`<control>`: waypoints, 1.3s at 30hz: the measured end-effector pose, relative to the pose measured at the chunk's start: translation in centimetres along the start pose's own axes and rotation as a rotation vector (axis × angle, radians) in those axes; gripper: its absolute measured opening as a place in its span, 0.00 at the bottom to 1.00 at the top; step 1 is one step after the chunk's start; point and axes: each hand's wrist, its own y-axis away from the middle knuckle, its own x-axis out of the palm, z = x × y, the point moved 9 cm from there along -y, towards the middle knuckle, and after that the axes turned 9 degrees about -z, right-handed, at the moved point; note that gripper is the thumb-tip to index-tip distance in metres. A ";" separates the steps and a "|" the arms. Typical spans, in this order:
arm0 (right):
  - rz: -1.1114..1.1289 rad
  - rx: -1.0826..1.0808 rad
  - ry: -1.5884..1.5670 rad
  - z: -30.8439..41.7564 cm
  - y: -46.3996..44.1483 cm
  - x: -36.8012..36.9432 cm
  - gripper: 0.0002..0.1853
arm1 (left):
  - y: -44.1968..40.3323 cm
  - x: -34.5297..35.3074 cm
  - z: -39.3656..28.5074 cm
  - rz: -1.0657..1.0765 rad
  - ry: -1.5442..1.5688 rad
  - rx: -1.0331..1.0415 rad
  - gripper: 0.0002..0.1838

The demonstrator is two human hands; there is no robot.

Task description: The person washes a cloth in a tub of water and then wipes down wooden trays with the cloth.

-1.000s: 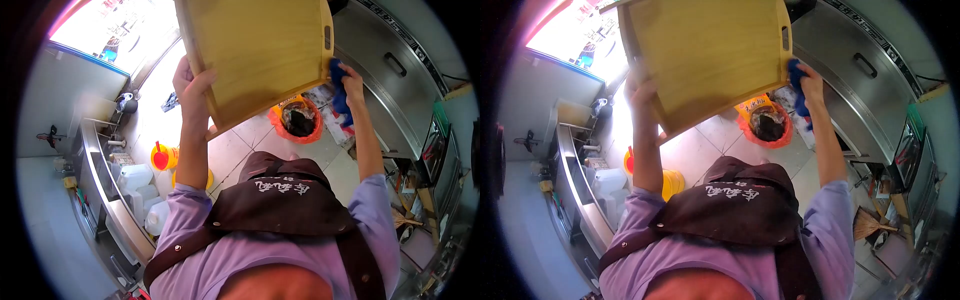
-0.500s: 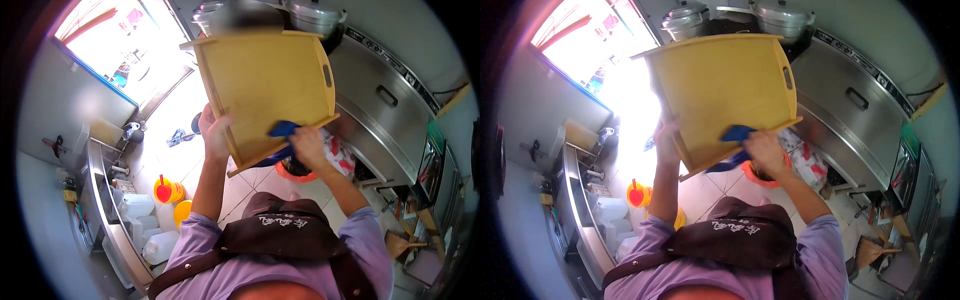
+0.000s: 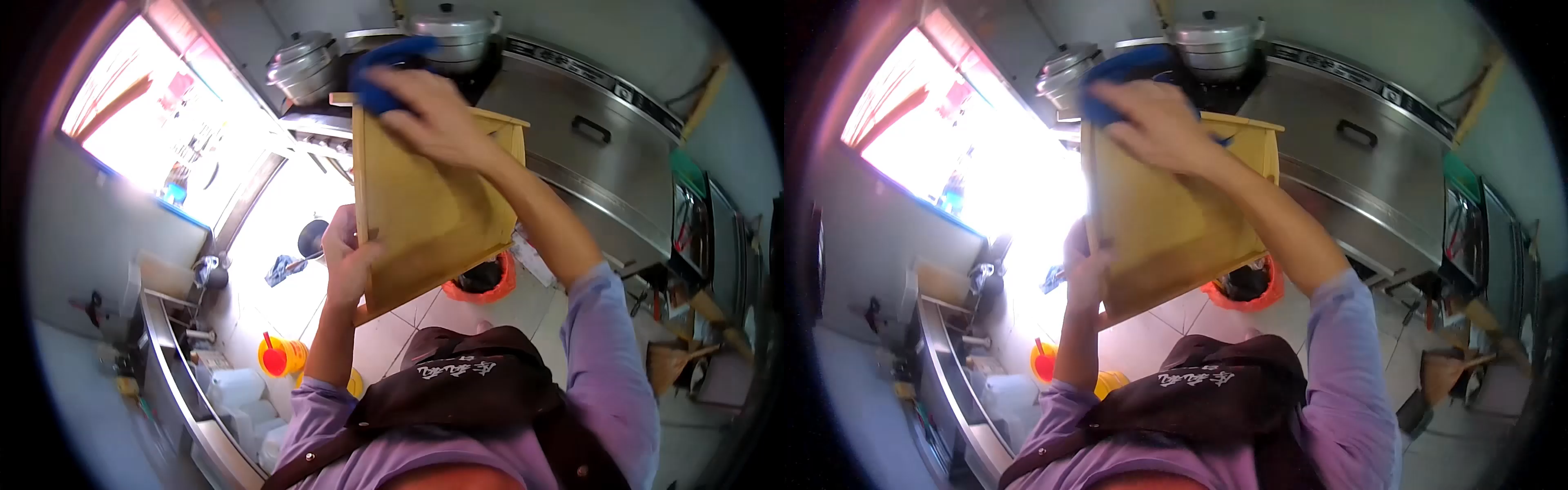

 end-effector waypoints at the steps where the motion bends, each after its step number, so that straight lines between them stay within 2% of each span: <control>1: 0.000 0.075 -0.041 -0.3 -0.1 0.9 0.23 | 0.6 0.6 -0.2 0.034 -0.030 0.021 0.22; 5: 0.174 0.131 -0.004 -3.4 1.9 3.1 0.19 | 1.9 -0.3 1.3 0.013 0.036 -0.158 0.22; 9: 0.264 0.144 0.142 -5.1 5.5 2.0 0.21 | 2.7 -1.5 1.5 0.037 0.085 -0.189 0.22; 11: 0.269 0.214 0.232 -8.9 9.9 0.5 0.22 | 3.2 -3.4 1.4 -0.052 0.177 -0.215 0.23; 13: 0.195 0.346 0.333 -14.1 15.1 -3.0 0.24 | 4.0 -5.8 1.3 -0.141 0.267 -0.239 0.25; 15: 0.098 0.663 0.400 -20.4 21.0 -5.7 0.26 | 4.3 -7.2 0.5 -0.144 0.248 -0.206 0.26; 18: -0.567 1.172 -0.200 -23.7 26.8 -8.7 0.28 | 4.3 -7.4 -1.2 -0.172 0.227 -0.135 0.28; 21: -0.554 1.558 -0.834 -21.6 26.6 -3.8 0.31 | 3.6 -5.8 -2.6 -0.167 0.262 -0.135 0.28; 22: -0.436 1.508 -0.703 -18.6 23.6 -4.2 0.30 | 3.0 -6.6 -1.8 -0.180 0.210 -0.118 0.27; 25: -0.303 1.229 -0.591 -18.6 21.6 -4.9 0.32 | 2.6 -6.9 -1.1 -0.156 0.207 -0.166 0.31; 26: -0.280 1.172 -0.595 -18.2 21.7 -5.3 0.32 | 2.5 -7.0 -1.0 -0.190 0.246 -0.173 0.29; 29: -0.164 1.367 -0.695 -15.6 25.3 -5.4 0.30 | 3.1 -7.6 0.1 -0.288 0.345 -0.192 0.25; 32: 0.183 1.260 -0.496 -13.0 26.8 -7.3 0.28 | 3.0 -8.8 1.0 -0.335 0.381 -0.171 0.25; 35: -0.251 1.538 -0.808 -15.1 30.2 -9.0 0.27 | 2.3 -9.5 0.9 -0.362 0.402 -0.143 0.25; 36: -0.386 1.552 -0.843 -16.0 30.8 -9.2 0.27 | 2.1 -9.5 1.0 -0.366 0.413 -0.125 0.26; 39: -0.679 1.724 -1.073 -16.1 33.1 -5.0 0.29 | 1.5 -8.8 1.1 -0.311 0.354 -0.054 0.29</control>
